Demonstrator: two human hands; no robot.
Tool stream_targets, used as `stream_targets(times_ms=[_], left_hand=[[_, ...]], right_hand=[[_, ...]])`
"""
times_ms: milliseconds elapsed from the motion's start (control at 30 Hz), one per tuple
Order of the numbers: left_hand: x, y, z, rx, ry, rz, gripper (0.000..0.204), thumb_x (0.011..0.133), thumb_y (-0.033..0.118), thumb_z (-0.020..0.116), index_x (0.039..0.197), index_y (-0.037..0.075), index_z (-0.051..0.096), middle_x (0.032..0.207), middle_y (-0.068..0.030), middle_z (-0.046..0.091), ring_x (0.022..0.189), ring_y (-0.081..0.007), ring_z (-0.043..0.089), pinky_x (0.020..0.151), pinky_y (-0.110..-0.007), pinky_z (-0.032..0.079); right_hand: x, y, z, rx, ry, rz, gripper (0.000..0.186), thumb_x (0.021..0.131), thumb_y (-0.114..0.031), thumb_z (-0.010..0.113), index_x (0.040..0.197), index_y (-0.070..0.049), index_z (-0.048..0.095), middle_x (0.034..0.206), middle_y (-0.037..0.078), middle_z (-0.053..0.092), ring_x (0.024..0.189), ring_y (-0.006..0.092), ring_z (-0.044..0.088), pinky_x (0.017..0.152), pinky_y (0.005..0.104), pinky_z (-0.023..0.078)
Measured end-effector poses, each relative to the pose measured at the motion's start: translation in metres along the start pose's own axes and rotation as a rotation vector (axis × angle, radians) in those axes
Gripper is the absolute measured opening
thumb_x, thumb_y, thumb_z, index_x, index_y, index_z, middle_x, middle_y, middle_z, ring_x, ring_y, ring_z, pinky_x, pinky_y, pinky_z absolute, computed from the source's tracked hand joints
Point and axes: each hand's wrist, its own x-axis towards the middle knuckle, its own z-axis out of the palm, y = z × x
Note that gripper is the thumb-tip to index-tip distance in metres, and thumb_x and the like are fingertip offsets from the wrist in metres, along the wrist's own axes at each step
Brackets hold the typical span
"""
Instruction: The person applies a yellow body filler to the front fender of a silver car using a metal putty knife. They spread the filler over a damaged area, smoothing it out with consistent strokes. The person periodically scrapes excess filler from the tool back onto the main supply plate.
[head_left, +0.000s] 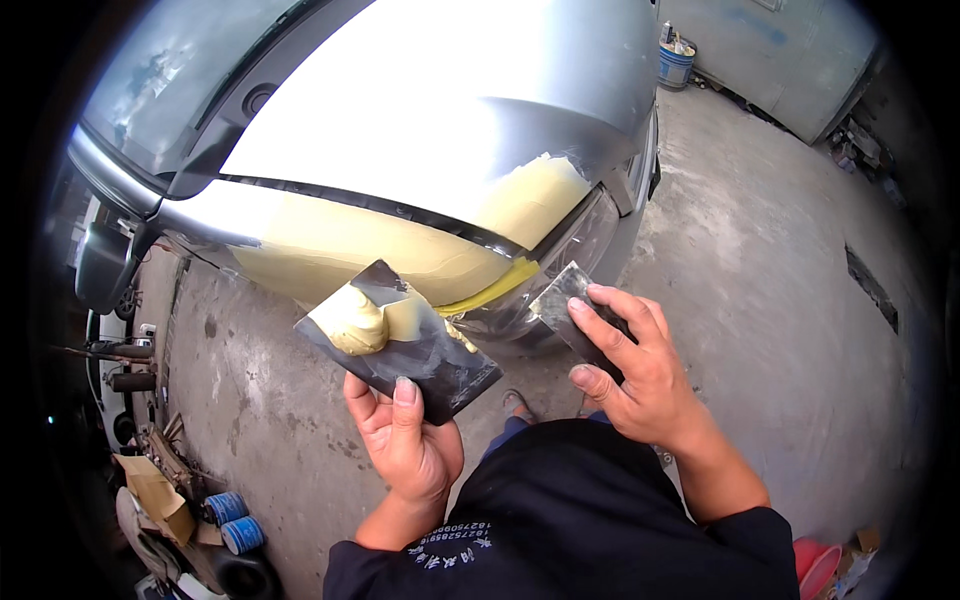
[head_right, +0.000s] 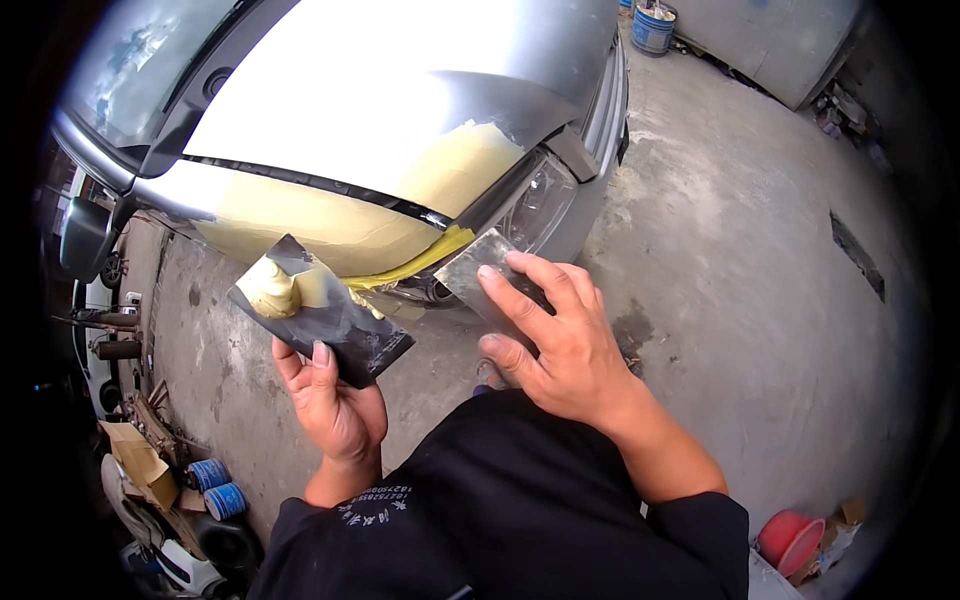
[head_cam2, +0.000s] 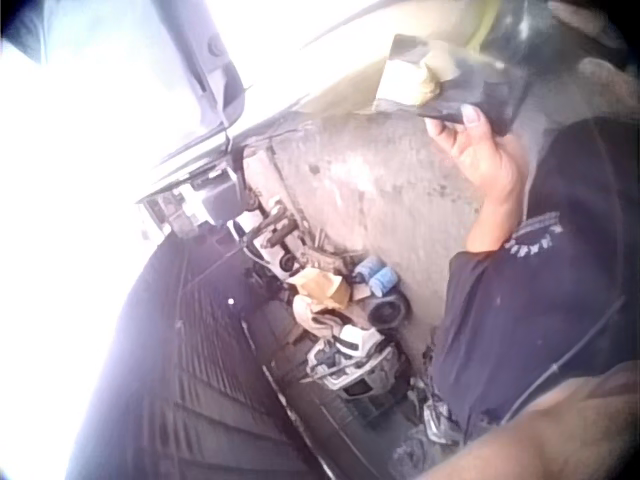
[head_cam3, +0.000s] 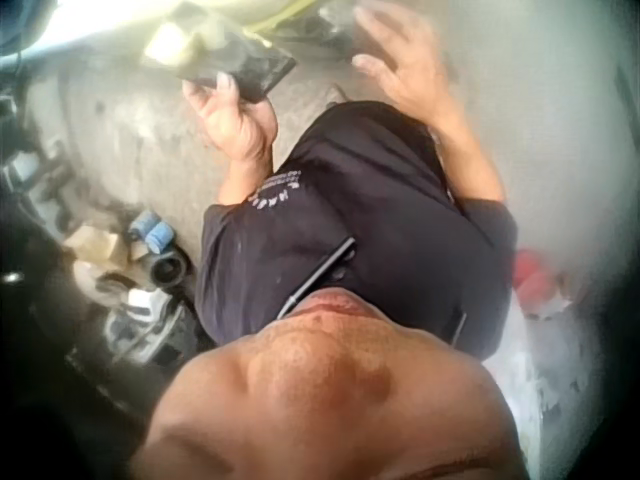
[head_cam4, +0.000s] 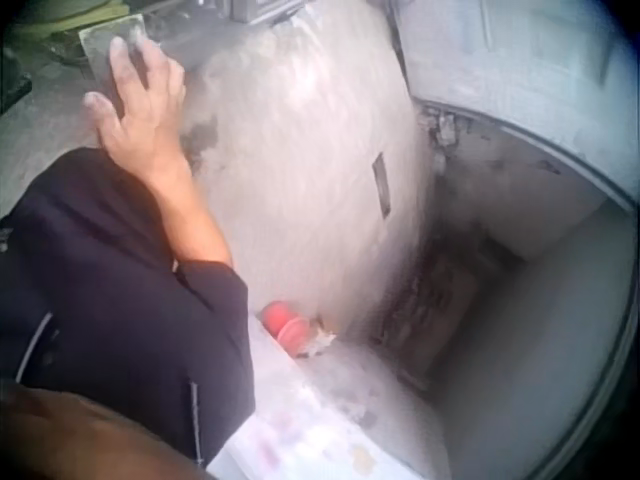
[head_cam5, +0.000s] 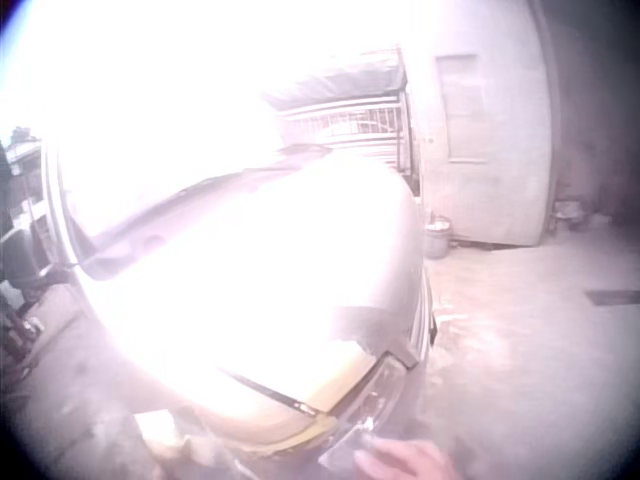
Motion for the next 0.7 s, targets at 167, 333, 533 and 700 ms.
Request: stream_targets(times_ms=[167, 333, 533, 700], left_hand=[[-0.014, -0.008, 0.011, 0.013, -0.035, -0.007, 0.047, 0.093, -0.003, 0.048, 0.138, 0.005, 0.038, 0.135, -0.0116, 0.049, 0.124, -0.0242, 0.048, 0.108, -0.042, 0.035], [-0.014, -0.004, 0.012, 0.051, -0.070, -0.011, 0.048, 0.092, -0.004, 0.049, 0.138, 0.004, 0.038, 0.135, -0.0123, 0.050, 0.124, -0.0241, 0.049, 0.107, -0.042, 0.036], [-0.021, -0.001, 0.021, 0.066, -0.072, -0.091, 0.052, 0.089, -0.005, 0.050, 0.138, 0.002, 0.036, 0.134, -0.0141, 0.050, 0.123, -0.0242, 0.049, 0.107, -0.040, 0.037], [-0.025, -0.002, 0.031, 0.126, -0.120, -0.175, 0.059, 0.086, -0.006, 0.051, 0.141, 0.001, 0.032, 0.131, -0.0150, 0.051, 0.122, -0.0237, 0.050, 0.106, -0.038, 0.037]], right_hand=[[0.024, -0.032, -0.011, -0.204, 0.030, -0.179, 0.046, 0.077, -0.026, 0.072, 0.121, -0.018, 0.062, 0.128, 0.010, 0.050, 0.106, 0.0320, 0.047, 0.087, 0.0424, 0.038], [0.001, -0.030, -0.008, -0.338, -0.045, -0.249, 0.043, 0.073, -0.023, 0.072, 0.115, -0.018, 0.065, 0.125, 0.008, 0.053, 0.108, 0.0338, 0.046, 0.084, 0.0455, 0.036], [0.006, -0.019, -0.023, -0.191, 0.025, -0.163, 0.046, 0.072, -0.020, 0.074, 0.117, -0.020, 0.064, 0.127, 0.007, 0.051, 0.110, 0.0317, 0.045, 0.087, 0.0424, 0.037], [0.016, -0.037, -0.015, -0.131, 0.062, -0.237, 0.047, 0.073, -0.023, 0.074, 0.118, -0.019, 0.064, 0.127, 0.006, 0.051, 0.111, 0.0313, 0.044, 0.087, 0.0433, 0.036]])
